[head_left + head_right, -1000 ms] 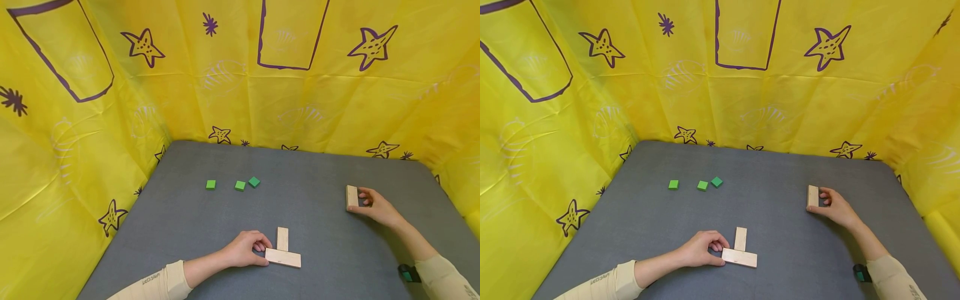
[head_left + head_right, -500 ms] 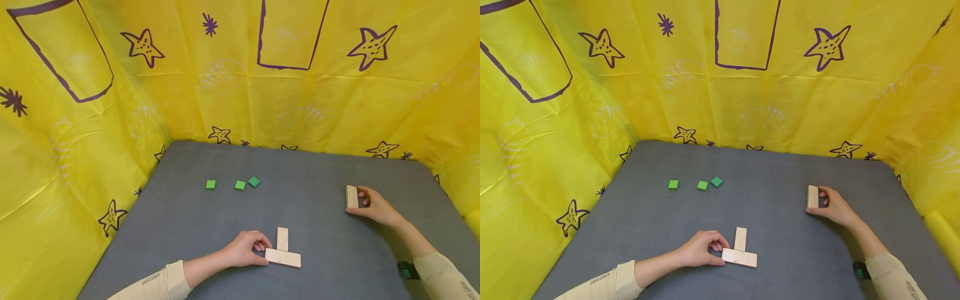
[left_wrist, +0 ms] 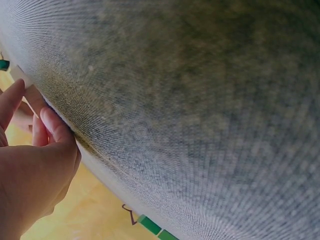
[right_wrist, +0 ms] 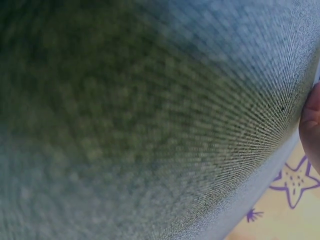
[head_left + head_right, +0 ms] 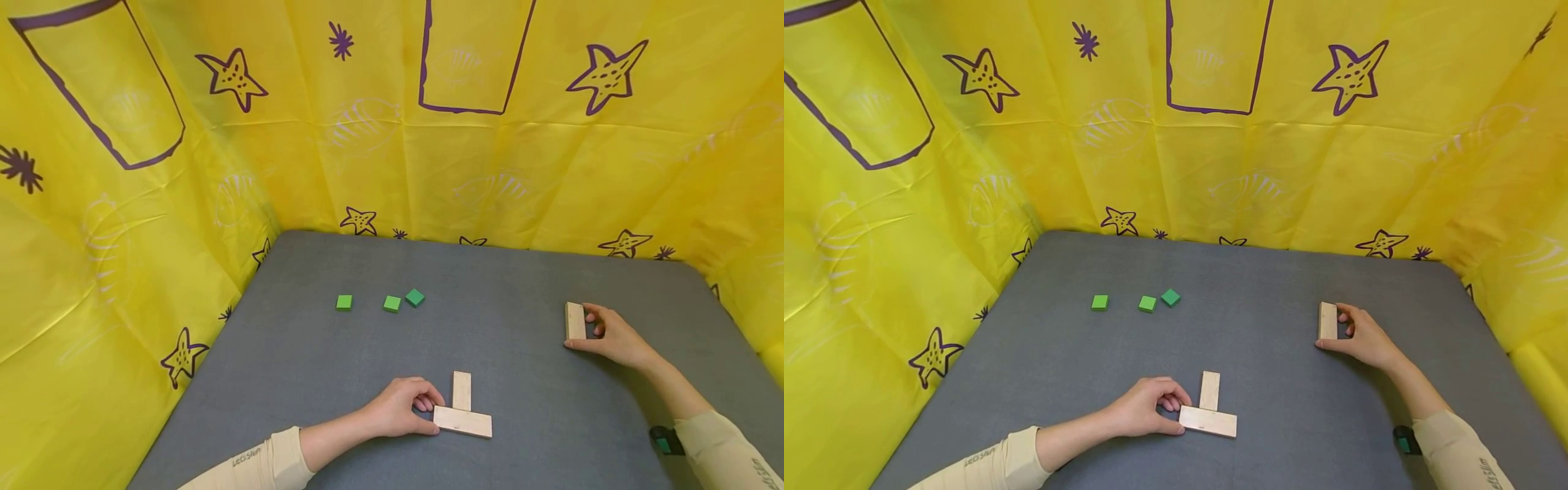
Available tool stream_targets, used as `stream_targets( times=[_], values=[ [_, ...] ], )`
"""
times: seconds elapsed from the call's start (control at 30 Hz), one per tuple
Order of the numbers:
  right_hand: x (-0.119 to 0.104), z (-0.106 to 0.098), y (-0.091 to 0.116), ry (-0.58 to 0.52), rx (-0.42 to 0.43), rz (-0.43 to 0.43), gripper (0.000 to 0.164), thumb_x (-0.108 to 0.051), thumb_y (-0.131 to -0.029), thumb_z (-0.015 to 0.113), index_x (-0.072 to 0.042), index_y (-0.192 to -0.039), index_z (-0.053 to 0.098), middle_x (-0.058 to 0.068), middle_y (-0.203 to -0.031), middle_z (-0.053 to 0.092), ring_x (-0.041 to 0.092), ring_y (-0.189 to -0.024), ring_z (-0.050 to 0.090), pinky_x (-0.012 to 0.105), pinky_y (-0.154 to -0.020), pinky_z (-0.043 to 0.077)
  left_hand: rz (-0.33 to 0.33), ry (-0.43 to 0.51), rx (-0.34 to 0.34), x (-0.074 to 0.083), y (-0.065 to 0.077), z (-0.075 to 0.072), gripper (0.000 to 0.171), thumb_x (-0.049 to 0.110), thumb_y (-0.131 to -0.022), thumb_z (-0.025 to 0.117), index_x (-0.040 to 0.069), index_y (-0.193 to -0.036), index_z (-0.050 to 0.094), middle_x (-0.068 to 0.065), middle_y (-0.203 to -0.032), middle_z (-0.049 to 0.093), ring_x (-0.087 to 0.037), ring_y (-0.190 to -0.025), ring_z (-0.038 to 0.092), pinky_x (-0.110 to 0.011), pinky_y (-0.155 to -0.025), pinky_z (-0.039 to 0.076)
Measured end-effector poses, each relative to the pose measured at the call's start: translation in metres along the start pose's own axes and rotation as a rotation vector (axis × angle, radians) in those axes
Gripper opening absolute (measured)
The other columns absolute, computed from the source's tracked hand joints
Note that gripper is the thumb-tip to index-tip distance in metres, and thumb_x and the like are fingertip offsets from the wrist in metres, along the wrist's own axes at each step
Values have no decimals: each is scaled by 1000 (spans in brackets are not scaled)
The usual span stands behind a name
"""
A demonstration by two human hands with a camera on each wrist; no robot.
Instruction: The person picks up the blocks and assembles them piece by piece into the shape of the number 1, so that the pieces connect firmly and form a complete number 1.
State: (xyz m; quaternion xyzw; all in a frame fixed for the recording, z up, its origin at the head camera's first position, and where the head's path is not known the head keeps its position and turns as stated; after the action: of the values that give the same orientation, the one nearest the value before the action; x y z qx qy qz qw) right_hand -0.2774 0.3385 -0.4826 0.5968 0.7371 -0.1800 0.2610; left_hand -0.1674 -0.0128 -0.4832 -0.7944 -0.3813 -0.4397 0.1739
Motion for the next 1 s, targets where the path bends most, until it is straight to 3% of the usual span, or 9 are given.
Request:
stream_targets(
  times=[0.43,1.0],
  values=[
    [1,-4,3,30,39,1,88,-35,-76,84,14,-134,39,19,-109,49,25,-86,44,27,-66,36,0,4,-3,1,1,1,29,8,-73,85,10,-98,70,11,-86,60,3,-77,56,-15,-73,48],
    [-13,-2,9,43,113,29,92,-38,-73,85,16,-133,39,26,-113,53,30,-90,49,34,-70,41,-7,20,-1,0,0,1,29,7,-73,85,9,-97,70,11,-86,60,3,-76,55,-15,-73,49]
  ],
)
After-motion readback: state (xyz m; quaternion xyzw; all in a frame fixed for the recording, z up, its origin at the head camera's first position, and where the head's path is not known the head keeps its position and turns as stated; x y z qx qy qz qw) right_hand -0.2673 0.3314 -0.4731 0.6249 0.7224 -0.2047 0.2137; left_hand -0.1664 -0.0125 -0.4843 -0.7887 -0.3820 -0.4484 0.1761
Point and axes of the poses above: each hand's wrist, its own y-axis away from the middle knuckle, its own z-axis out of the palm, x = y × z, the point moved 10 cm from there along -y, towards the middle knuckle
